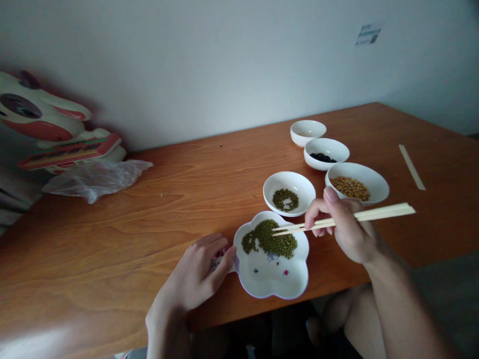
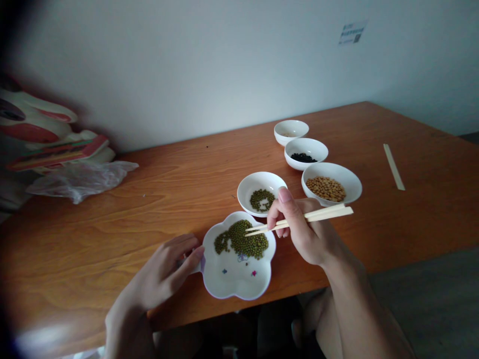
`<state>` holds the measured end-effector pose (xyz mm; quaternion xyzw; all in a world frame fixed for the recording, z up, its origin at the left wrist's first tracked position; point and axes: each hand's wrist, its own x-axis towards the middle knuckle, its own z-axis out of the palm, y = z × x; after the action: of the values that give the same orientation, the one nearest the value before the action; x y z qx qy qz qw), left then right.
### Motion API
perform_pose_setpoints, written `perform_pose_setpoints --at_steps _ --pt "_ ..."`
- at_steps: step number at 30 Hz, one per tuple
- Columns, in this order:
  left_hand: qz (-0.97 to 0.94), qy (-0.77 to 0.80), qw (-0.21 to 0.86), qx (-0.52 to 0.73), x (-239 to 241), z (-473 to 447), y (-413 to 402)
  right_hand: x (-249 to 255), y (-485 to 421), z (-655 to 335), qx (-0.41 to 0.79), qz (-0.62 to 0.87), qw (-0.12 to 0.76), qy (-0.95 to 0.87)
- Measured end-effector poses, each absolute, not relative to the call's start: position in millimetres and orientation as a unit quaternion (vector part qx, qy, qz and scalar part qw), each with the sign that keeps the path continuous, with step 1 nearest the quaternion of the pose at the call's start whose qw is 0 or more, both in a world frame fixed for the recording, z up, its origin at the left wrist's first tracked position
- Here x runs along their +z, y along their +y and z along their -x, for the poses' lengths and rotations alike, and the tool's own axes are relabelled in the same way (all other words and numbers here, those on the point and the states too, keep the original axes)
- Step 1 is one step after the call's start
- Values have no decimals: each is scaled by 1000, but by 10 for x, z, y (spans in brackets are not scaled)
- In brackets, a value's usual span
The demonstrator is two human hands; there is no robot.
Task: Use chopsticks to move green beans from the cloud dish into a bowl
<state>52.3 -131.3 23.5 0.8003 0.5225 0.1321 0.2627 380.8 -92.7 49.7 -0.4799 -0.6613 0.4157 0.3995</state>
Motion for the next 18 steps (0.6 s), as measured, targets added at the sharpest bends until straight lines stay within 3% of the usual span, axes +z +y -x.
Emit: perform_pose_setpoints --at_steps 18 --pt "-800 519 273 125 237 -510 -1312 575 -951 -3779 424 496 527 -545"
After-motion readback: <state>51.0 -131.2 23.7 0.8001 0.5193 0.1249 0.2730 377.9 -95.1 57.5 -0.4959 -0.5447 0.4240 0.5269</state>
